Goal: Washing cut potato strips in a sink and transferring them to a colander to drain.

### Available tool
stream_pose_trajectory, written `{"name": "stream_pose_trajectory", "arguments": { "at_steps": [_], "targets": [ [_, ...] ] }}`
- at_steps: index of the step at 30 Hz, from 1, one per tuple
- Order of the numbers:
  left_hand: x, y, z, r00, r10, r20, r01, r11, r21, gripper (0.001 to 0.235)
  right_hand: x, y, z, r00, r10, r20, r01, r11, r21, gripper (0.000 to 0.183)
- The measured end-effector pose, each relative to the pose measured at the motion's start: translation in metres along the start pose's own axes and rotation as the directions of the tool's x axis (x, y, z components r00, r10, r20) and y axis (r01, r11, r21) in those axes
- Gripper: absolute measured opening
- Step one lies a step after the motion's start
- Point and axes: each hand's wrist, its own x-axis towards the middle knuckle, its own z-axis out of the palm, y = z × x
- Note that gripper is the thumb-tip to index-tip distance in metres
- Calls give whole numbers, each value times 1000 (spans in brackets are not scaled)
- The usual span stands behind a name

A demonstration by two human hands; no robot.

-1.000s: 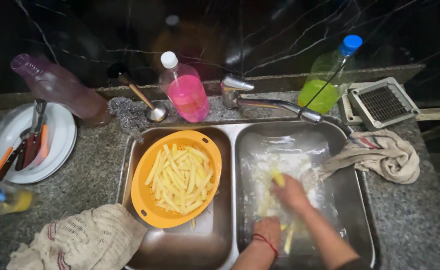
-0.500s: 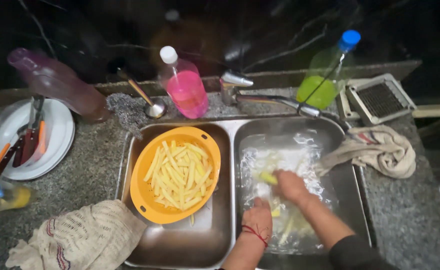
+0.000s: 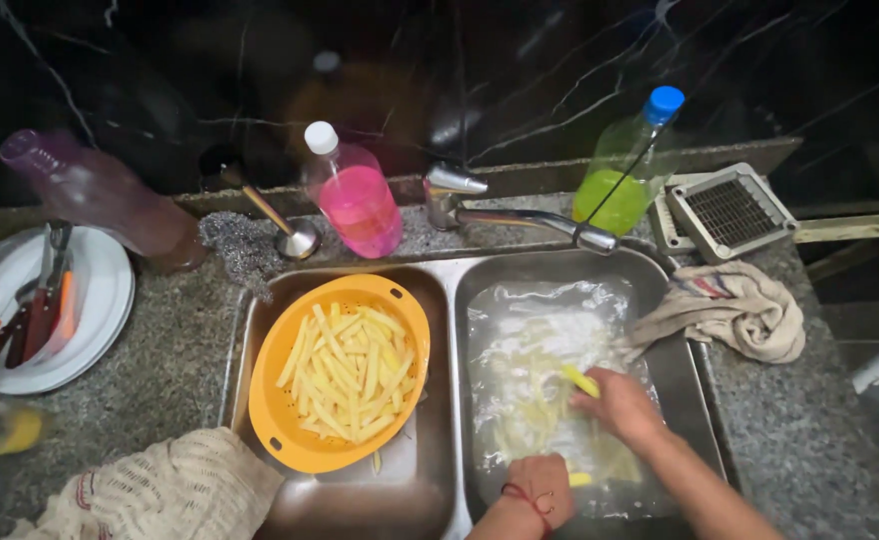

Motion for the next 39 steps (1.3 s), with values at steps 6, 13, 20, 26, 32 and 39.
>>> {"name": "stream_pose_trajectory", "arguments": {
  "at_steps": [6,13,20,26,32,39],
  "targets": [
    [-41,-11,-40,1000,5,-20,-7,993,-120,35,47,-25,68,997,44,-65,-37,993,116,55],
    [-51,-49,-55,991,-109,75,86,102,-991,51,29,-62,19,1000,19,-16,-20,997,-74,33],
    [-68,-45,-69,985,-169,-19,-25,-29,-999,41,65,-46,28,971,72,229,45,881,-470,39],
    [-75,-117,-148,720,-651,242,140,-206,-968,29,48,-103,-26,995,87,-52,-96,974,-207,70],
    [-82,-204,-210,546,-619,-565,-507,292,-811,59,53,-277,36,954,-294,54,150,629,763,59],
    [-39,-198,-185,166,-498,-851,-104,849,-518,39,66,-143,19,890,-397,-225,444,635,633,52]
  ]
}}
